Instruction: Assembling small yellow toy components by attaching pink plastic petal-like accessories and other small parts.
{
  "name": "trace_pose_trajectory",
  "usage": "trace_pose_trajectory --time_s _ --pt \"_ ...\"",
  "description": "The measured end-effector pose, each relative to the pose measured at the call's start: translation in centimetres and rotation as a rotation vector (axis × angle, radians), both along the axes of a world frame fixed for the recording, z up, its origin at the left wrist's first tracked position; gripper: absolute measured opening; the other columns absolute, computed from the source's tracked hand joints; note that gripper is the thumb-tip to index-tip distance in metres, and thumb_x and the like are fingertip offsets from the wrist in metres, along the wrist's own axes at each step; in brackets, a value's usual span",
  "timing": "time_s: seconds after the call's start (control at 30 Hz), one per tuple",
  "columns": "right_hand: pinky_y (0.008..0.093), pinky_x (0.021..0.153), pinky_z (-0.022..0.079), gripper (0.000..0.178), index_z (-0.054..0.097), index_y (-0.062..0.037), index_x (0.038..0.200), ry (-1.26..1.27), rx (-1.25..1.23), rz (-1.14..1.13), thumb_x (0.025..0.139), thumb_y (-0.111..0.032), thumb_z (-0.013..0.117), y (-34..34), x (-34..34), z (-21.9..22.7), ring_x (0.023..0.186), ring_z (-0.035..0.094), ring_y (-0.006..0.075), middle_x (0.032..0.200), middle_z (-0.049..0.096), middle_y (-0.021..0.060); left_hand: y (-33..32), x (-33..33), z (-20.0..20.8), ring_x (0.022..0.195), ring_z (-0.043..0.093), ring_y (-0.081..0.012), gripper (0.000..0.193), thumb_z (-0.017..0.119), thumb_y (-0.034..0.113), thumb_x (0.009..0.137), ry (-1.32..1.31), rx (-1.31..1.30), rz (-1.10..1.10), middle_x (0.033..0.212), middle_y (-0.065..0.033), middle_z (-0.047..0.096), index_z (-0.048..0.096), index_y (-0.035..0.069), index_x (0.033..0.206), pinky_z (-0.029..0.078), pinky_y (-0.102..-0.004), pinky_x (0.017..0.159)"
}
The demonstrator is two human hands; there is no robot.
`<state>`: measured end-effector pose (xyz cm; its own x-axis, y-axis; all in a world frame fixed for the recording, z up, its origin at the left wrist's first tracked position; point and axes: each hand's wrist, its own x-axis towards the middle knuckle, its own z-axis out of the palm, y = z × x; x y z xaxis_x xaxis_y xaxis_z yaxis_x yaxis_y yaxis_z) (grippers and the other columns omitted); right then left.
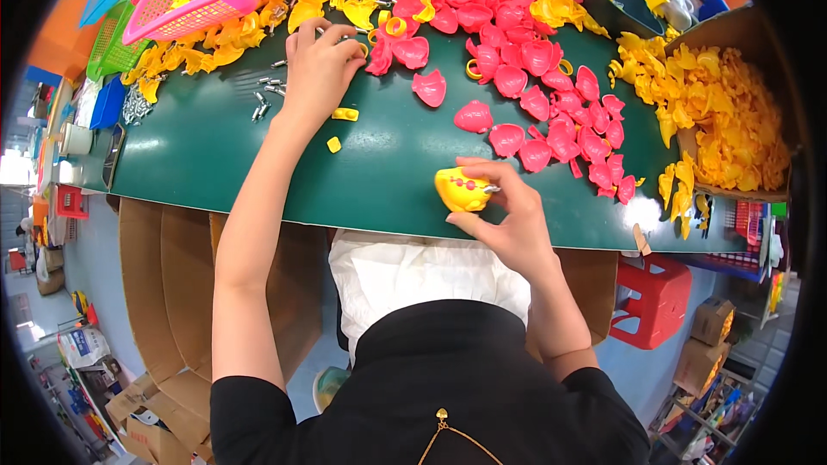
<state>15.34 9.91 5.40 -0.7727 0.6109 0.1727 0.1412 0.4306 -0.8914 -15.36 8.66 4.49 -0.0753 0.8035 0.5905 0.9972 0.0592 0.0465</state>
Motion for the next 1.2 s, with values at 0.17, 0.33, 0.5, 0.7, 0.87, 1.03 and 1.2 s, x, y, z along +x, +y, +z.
trace_pose_trajectory --time_s 0.17,0.33,0.5,0.7,0.87,1.03,1.2 --pt "0.0377 0.100 0.047 0.060 0.045 -0.0026 0.127 0.361 -0.610 -0.140 0.075 0.005 0.073 1.9 2.2 -1.0 0.115 0.058 0.0254 0.124 0.057 0.0168 -4.8 5.5 1.5 0.097 0.060 -0.0277 0.015 0.073 0.004 0.075 -0.391 -0.117 -0.186 0.097 -0.0057 0.068 0.063 0.006 0.086 0.046 -0.0393 0.086" --pt "0.0377 0.099 0.047 0.057 0.045 -0.0017 0.127 0.394 -0.680 -0.005 0.077 0.006 0.071 1.6 -0.2 -1.7 0.116 0.058 0.0259 0.127 0.055 0.0188 -7.6 13.2 -1.8 0.101 0.063 -0.0261 0.057 0.077 -0.001 0.069 -0.776 -0.128 -0.246 0.100 -0.0104 0.068 0.052 0.003 0.120 0.049 -0.0348 0.088" --pt "0.0332 0.095 0.049 0.054 0.052 -0.0019 0.125 0.127 -0.282 -0.001 0.077 -0.004 0.077 1.2 -1.4 -1.2 0.112 0.060 0.0213 0.129 0.057 0.0131 -8.3 12.8 -1.6 0.106 0.059 -0.0283 0.061 0.075 0.001 0.069 -0.990 -0.149 -0.212 0.112 -0.0114 0.065 0.051 0.004 0.126 0.048 -0.0372 0.092" --pt "0.0357 0.089 0.050 0.050 0.061 -0.0070 0.119 -0.128 0.166 0.078 0.073 -0.008 0.079 1.3 -3.3 2.0 0.108 0.062 0.0271 0.119 0.064 0.0119 -9.1 10.9 -1.5 0.107 0.060 -0.0192 0.036 0.072 -0.002 0.081 -1.482 0.048 -0.519 0.116 -0.0122 0.063 0.063 0.000 0.116 0.048 -0.0317 0.094" --pt "0.0368 0.090 0.048 0.050 0.062 -0.0081 0.118 -0.059 0.232 0.072 0.071 -0.009 0.079 0.7 -3.5 0.8 0.106 0.061 0.0308 0.118 0.064 0.0104 -8.6 11.1 -2.2 0.095 0.063 -0.0162 0.013 0.065 -0.005 0.086 -1.441 0.088 -0.412 0.103 -0.0114 0.066 0.065 -0.003 0.099 0.051 -0.0275 0.086" --pt "0.0335 0.092 0.047 0.042 0.063 -0.0058 0.117 0.012 0.194 0.029 0.078 -0.009 0.075 0.8 -3.5 -0.9 0.110 0.061 0.0272 0.120 0.063 0.0137 -8.0 11.8 -2.3 0.087 0.064 -0.0120 0.012 0.066 0.000 0.088 -1.642 0.080 -0.317 0.098 -0.0076 0.066 0.066 -0.004 0.100 0.052 -0.0241 0.079" --pt "0.0290 0.090 0.048 0.023 0.064 -0.0016 0.111 0.235 -0.154 -0.071 0.089 -0.009 0.066 -1.0 -4.2 -2.0 0.107 0.059 0.0167 0.124 0.058 0.0124 -8.4 12.1 -3.0 0.080 0.062 -0.0119 0.011 0.069 0.005 0.086 -1.442 0.140 -0.346 0.082 -0.0055 0.061 0.066 0.000 0.095 0.050 -0.0251 0.074"
